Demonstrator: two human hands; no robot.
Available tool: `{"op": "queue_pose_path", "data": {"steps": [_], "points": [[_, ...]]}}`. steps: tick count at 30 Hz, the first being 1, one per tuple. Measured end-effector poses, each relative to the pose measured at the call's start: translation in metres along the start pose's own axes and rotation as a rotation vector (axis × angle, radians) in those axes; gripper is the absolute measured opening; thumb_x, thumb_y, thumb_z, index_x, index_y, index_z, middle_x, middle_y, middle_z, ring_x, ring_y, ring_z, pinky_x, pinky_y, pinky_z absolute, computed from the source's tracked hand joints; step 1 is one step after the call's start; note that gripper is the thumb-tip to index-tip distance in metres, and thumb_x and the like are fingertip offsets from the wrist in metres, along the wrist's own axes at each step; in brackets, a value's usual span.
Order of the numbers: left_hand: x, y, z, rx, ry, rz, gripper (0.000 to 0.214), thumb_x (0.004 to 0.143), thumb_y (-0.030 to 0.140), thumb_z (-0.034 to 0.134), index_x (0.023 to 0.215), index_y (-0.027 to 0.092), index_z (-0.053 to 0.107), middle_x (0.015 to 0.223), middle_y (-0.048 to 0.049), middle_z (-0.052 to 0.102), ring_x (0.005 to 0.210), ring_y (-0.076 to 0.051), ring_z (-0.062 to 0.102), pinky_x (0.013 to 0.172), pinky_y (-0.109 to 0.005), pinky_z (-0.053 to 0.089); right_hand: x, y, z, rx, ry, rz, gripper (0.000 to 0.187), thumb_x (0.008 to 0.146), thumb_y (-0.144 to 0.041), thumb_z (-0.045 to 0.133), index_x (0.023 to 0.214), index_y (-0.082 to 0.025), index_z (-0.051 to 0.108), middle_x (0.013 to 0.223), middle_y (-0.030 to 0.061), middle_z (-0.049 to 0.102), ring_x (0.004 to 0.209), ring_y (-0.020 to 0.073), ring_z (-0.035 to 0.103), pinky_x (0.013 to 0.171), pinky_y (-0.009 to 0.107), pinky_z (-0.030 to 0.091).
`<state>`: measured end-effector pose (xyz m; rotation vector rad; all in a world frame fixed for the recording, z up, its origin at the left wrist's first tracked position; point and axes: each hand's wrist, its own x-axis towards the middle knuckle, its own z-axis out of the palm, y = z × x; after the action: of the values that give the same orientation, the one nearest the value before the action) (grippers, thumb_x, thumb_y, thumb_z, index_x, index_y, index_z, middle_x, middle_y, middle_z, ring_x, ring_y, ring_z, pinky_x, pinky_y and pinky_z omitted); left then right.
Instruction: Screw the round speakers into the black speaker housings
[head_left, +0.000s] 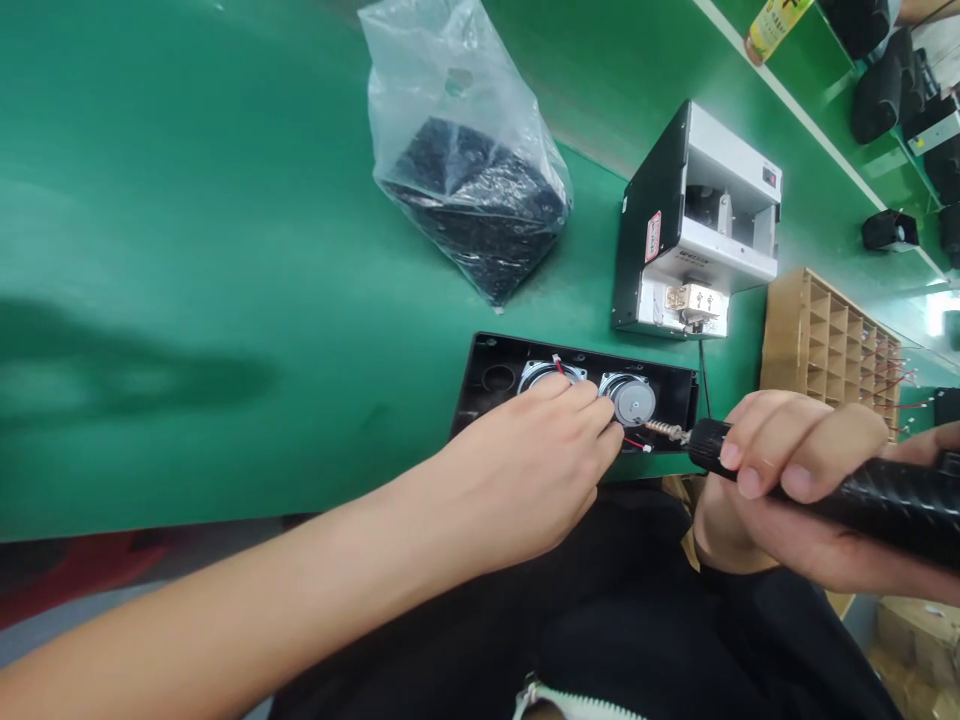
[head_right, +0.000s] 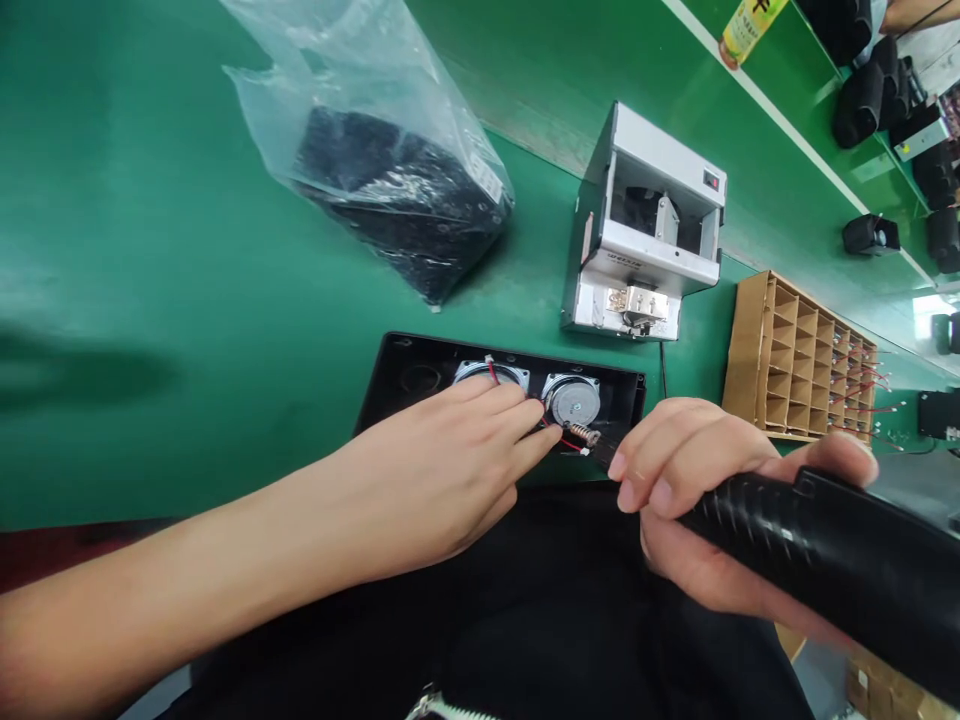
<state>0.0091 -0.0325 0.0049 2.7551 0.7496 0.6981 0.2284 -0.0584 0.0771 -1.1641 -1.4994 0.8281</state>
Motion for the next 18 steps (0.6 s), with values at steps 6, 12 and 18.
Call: {"op": "queue_pose_path", "data": {"steps": [6, 12, 18], "points": [[0.004, 0.003, 0.009, -0.002, -0.018, 0.0, 0.013, 0.098, 0.015, 0.08, 0.094, 0.025, 0.071, 0.086, -0.0044, 0.066, 0.086, -0.031, 0.062, 0.085, -0.048, 0.042, 0.016, -0.031, -0.008, 0.152, 0.204, -0.27, 0.034, 0.12, -0.064, 0.077, 0.147, -0.048, 0.092, 0.065, -0.0118, 0.05, 0.039, 0.0145, 0.043, 0.045, 0.034, 0.059], [0.005, 0.003, 0.007, -0.008, 0.017, -0.025, 0.02, 0.103, 0.01, 0.078, 0.096, 0.026, 0.068, 0.088, -0.0034, 0.066, 0.089, -0.031, 0.063, 0.087, -0.046, 0.042, 0.014, -0.022, -0.018, -0.059, 0.153, -0.267, 0.045, 0.117, -0.084, 0.068, 0.157, -0.068, 0.082, 0.059, -0.0142, 0.034, 0.032, 0.0172, 0.035, 0.043, 0.037, 0.05], [-0.015, -0.01, -0.013, 0.001, 0.091, -0.008, 0.036, 0.111, 0.004, 0.07, 0.084, 0.027, 0.063, 0.086, -0.0026, 0.062, 0.084, -0.029, 0.057, 0.08, -0.048, 0.039, 0.0, -0.007, -0.016, 0.148, 0.073, -0.231, 0.053, 0.117, -0.078, 0.069, 0.167, -0.06, 0.074, 0.067, -0.0097, 0.051, 0.044, 0.0208, 0.046, 0.049, 0.043, 0.058]]}}
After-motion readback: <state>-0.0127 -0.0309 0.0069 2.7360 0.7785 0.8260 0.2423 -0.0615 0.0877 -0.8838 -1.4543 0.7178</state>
